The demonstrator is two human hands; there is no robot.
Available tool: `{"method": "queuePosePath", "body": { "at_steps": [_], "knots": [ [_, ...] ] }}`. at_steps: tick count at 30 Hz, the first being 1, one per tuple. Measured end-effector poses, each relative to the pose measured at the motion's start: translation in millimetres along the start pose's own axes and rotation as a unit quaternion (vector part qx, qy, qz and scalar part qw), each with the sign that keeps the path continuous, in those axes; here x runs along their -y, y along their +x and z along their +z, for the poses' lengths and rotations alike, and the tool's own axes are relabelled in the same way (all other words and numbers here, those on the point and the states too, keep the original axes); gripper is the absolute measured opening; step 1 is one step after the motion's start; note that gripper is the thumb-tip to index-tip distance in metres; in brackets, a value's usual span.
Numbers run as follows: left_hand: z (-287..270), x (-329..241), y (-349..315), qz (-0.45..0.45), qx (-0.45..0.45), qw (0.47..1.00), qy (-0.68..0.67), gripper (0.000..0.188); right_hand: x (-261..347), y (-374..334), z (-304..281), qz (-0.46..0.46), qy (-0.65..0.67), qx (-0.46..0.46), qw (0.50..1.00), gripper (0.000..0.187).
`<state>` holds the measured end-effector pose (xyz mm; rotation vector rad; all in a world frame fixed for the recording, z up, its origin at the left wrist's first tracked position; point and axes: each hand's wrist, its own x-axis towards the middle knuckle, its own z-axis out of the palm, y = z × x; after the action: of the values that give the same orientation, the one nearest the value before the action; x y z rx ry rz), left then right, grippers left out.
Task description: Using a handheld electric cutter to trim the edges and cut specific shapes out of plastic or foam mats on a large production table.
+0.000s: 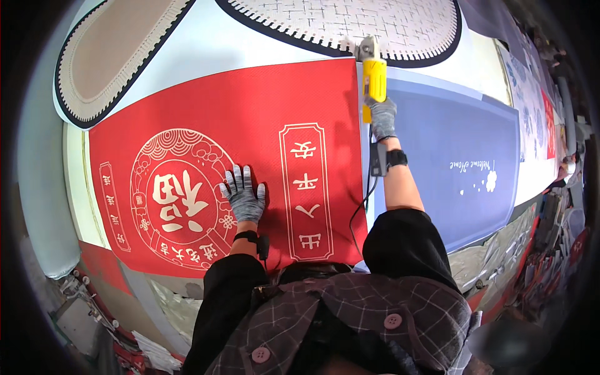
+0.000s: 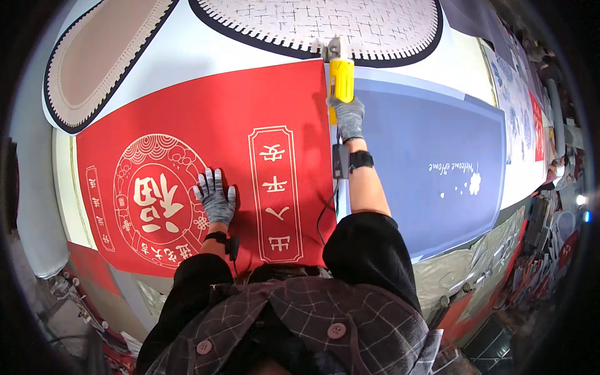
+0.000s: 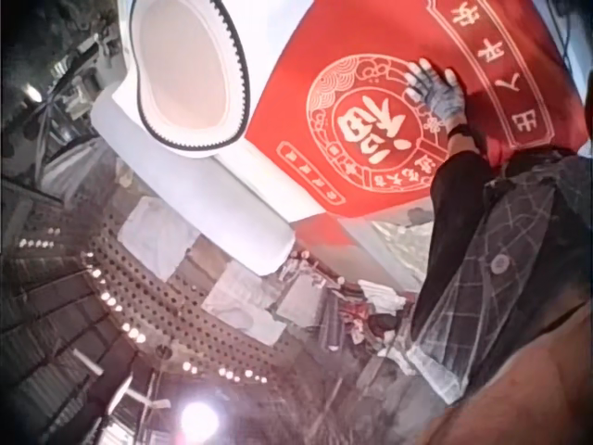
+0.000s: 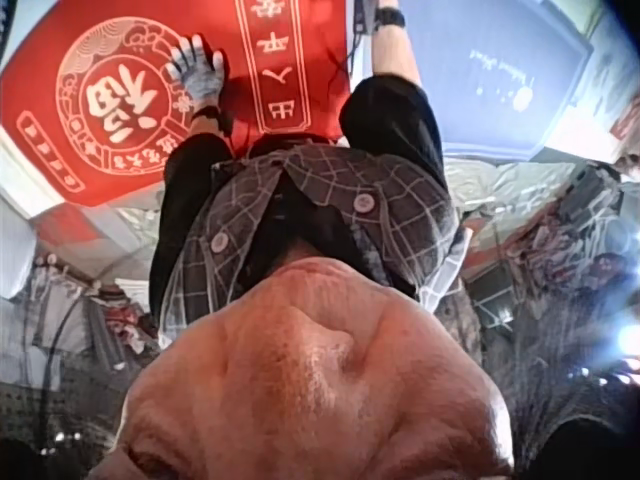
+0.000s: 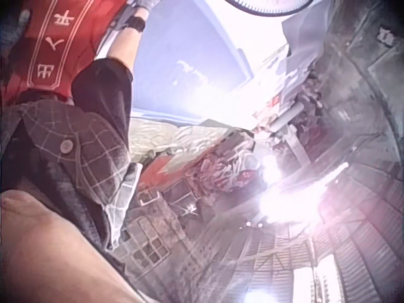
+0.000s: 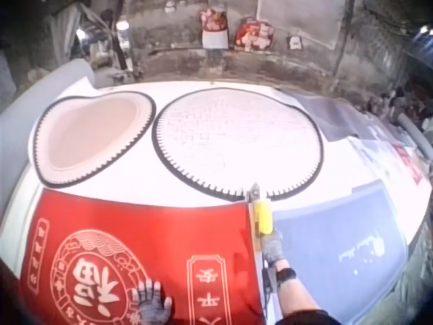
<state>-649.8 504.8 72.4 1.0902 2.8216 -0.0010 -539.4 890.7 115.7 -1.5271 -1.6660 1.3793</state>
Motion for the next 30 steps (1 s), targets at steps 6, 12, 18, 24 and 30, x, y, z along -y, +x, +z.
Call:
{"method": "queuePosePath", "body": {
  "at_steps": [6, 12, 18, 24, 30],
  "knots": [
    [1.3, 0.7, -3.3, -0.004, -0.016, 1.0, -0.012, 0.066, 36.0, -99.0, -93.7, -0.008, 0.353, 0.118, 0.928, 0.055],
    [8.4, 7.8, -12.1, 0.012, -0.077, 0.997, -0.02, 0.064, -0.6, -282.9, -251.4, -0.038, 0.351, -0.041, 0.935, 0.067],
    [6.1, 10.9, -30.9, 0.028, -0.041, 0.997, -0.061, 0.06, -71.0, -483.5, -385.1, 0.006, 0.261, -0.326, 0.908, 0.057],
    [-4.7, 58.2, -168.7, -0.285, 0.011, 0.958, -0.029, 0.06, -150.8, -589.6, -428.8, 0.005, 0.39, -0.432, 0.814, 0.054],
    [61.5, 69.4, -314.8, -0.523, -0.037, 0.798, -0.298, 0.058, -235.9, -613.6, -479.5, -0.045, 0.485, -0.346, 0.802, 0.048]
  ]
}}
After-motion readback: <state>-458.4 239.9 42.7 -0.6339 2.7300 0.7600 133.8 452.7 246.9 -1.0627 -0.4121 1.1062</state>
